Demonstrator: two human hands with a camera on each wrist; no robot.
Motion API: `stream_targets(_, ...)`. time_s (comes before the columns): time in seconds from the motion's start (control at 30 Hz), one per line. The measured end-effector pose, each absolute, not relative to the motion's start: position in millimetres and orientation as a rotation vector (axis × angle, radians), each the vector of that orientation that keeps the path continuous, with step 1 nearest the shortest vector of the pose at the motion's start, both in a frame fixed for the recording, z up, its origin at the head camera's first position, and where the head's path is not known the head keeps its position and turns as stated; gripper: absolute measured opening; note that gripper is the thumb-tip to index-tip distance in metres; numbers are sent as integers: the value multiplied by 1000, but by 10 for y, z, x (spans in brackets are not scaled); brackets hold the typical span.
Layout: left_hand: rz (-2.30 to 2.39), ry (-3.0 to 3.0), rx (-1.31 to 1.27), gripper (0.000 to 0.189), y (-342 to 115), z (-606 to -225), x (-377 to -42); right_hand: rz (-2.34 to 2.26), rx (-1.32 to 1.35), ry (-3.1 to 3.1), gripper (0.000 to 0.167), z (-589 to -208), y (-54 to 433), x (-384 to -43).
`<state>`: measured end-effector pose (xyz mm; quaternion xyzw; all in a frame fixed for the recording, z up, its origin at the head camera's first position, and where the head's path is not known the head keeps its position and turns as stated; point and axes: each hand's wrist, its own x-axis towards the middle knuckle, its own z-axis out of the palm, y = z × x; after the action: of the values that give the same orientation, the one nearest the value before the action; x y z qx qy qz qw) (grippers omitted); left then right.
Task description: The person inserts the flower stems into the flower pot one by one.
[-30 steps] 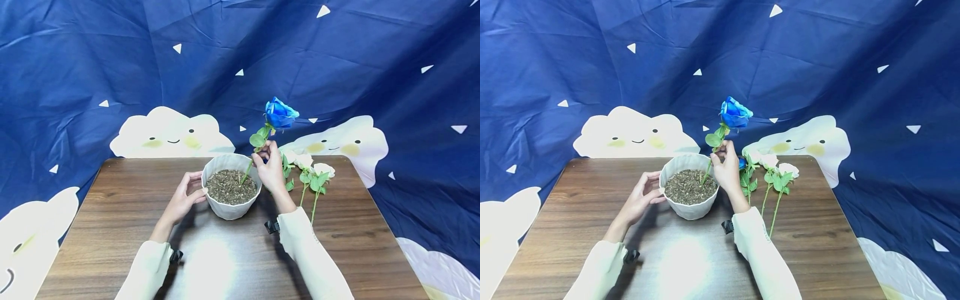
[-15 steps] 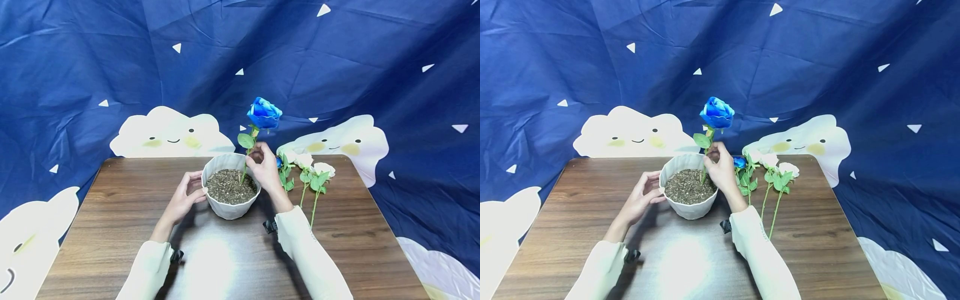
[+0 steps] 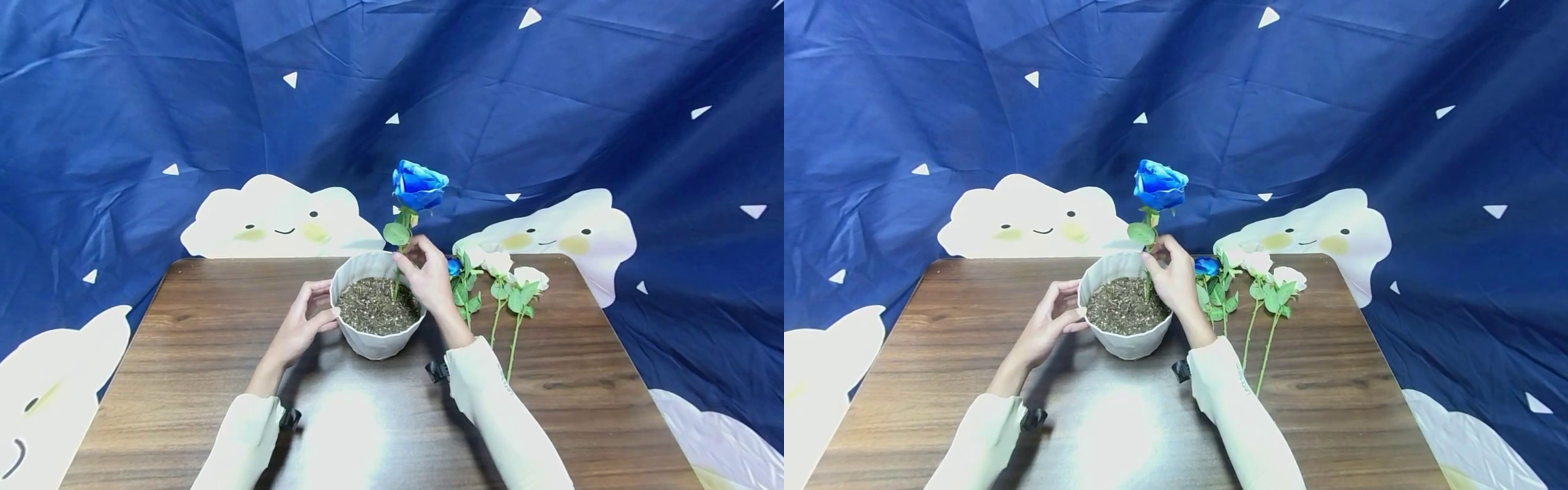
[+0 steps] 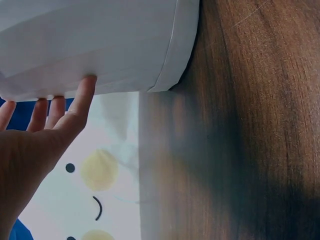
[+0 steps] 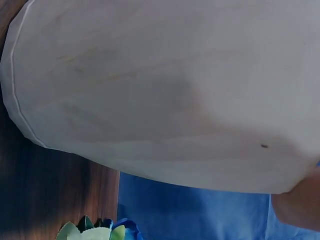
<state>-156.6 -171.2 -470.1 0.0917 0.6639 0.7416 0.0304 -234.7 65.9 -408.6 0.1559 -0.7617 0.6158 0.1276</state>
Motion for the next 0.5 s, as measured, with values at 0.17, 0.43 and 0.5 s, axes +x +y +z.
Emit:
stream_targets(0.17,2281,2054,280,57,-1713,-4708,-1568,1733,503,-2253,13,-4092,665,-2361)
stream_targets(0.43,2288,2050,278,57,-1709,-4716,-1573,1539,589,-2423,13,-4072,680,-2354)
stream_targets(0.5,2290,2050,271,57,-1707,-4719,-1568,1488,613,-2452,14,-4082,688,-2351)
